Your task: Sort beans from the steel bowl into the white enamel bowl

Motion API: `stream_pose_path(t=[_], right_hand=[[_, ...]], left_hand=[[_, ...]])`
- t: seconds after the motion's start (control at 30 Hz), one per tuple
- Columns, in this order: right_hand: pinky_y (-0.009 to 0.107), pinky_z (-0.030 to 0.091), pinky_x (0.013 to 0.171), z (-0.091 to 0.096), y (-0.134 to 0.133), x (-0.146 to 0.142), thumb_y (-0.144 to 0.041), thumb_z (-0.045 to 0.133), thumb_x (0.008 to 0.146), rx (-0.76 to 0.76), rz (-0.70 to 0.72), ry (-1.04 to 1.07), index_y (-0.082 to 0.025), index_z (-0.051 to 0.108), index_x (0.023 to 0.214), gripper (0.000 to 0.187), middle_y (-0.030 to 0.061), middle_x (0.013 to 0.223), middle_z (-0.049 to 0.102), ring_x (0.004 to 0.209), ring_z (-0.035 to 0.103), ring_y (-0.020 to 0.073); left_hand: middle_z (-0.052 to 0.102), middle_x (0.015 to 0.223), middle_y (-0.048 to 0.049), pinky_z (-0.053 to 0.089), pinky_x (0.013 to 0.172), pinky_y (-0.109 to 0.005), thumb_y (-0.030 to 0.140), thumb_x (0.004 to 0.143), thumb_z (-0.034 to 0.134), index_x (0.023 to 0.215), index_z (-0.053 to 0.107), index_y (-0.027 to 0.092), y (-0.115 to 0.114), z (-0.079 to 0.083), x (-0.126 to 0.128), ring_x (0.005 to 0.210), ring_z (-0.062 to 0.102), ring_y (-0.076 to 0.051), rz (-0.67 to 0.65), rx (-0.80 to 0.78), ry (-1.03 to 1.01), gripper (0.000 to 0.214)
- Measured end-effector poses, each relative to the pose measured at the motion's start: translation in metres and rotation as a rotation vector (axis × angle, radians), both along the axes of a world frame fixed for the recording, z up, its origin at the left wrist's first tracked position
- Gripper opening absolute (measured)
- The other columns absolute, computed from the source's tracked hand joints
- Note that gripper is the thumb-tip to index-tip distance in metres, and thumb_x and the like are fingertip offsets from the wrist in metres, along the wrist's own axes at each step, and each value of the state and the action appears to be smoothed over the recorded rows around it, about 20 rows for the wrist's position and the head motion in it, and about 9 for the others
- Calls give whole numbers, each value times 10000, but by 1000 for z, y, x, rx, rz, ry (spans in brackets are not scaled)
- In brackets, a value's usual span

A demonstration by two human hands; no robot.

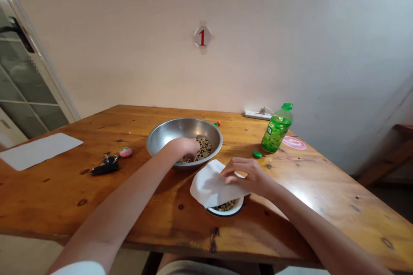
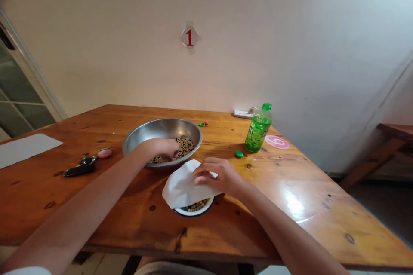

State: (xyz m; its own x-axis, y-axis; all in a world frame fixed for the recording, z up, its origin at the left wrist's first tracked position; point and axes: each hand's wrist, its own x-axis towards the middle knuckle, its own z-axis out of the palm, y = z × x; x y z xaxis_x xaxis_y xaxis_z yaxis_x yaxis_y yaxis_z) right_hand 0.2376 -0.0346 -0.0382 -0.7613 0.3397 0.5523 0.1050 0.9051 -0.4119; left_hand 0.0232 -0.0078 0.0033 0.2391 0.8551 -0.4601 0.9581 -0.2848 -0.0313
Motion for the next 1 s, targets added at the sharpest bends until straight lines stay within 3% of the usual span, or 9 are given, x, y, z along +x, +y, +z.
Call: stream_pose_path(t=[0.1, 0.2, 0.47, 0.6, 0.77, 0.87, 1.0], right_hand=[[253, 457, 676, 3, -1, 0, -458, 581, 775, 23, 106, -96, -142, 668, 893, 348, 95, 818, 655, 766, 586, 162], [262, 452, 716, 4, -3, -2, -382, 603, 787, 19, 151, -164, -156, 668, 849, 243, 84, 837, 648, 790, 571, 159], [253, 450, 658, 2, -1, -2, -310, 520, 854, -82, 58, 8, -149, 651, 769, 225, 79, 752, 637, 729, 573, 151], [245, 414, 621, 5, 2, 0, -345, 558, 812, -302, -55, 142, -161, 646, 672, 247, 39, 702, 616, 665, 551, 138], [216, 317, 488, 2, 6, 0, -434, 686, 647, -795, -264, 396, -162, 626, 563, 291, -26, 563, 529, 533, 439, 98], [209, 289, 449, -3, 10, 0, -466, 668, 651, -894, -310, 482, -179, 600, 584, 302, -45, 526, 507, 484, 411, 89], [235, 371, 498, -2, 15, 2, -513, 650, 642, -1018, -345, 608, -205, 600, 685, 315, -33, 572, 582, 515, 497, 128]], left_hand=[[648, 692, -82, 393, 543, -268, 156, 620, 519, 639, 658, 127, 1, 0, 1, 565, 532, -182, -19, 7, 24, 144], [640, 690, -82, 388, 544, -275, 166, 617, 521, 637, 657, 129, 1, -1, 0, 565, 530, -186, -34, 12, 27, 142], [628, 666, -54, 380, 533, -247, 137, 639, 506, 672, 666, 142, 1, -2, -1, 553, 515, -155, -8, 6, -3, 163], [632, 661, -48, 391, 572, -251, 128, 635, 516, 694, 686, 162, 3, -4, -5, 569, 522, -155, -31, 10, -25, 183], [621, 655, -36, 372, 568, -251, 134, 653, 518, 677, 678, 171, -1, -1, -4, 575, 514, -149, -68, 39, -38, 167], [619, 654, -36, 362, 563, -254, 157, 656, 530, 660, 671, 165, -4, 4, -1, 587, 518, -156, -75, 68, -44, 141], [647, 771, -39, 366, 564, -246, 211, 683, 535, 766, 663, 169, -11, 26, -11, 661, 553, -167, -111, 156, -99, 157]])
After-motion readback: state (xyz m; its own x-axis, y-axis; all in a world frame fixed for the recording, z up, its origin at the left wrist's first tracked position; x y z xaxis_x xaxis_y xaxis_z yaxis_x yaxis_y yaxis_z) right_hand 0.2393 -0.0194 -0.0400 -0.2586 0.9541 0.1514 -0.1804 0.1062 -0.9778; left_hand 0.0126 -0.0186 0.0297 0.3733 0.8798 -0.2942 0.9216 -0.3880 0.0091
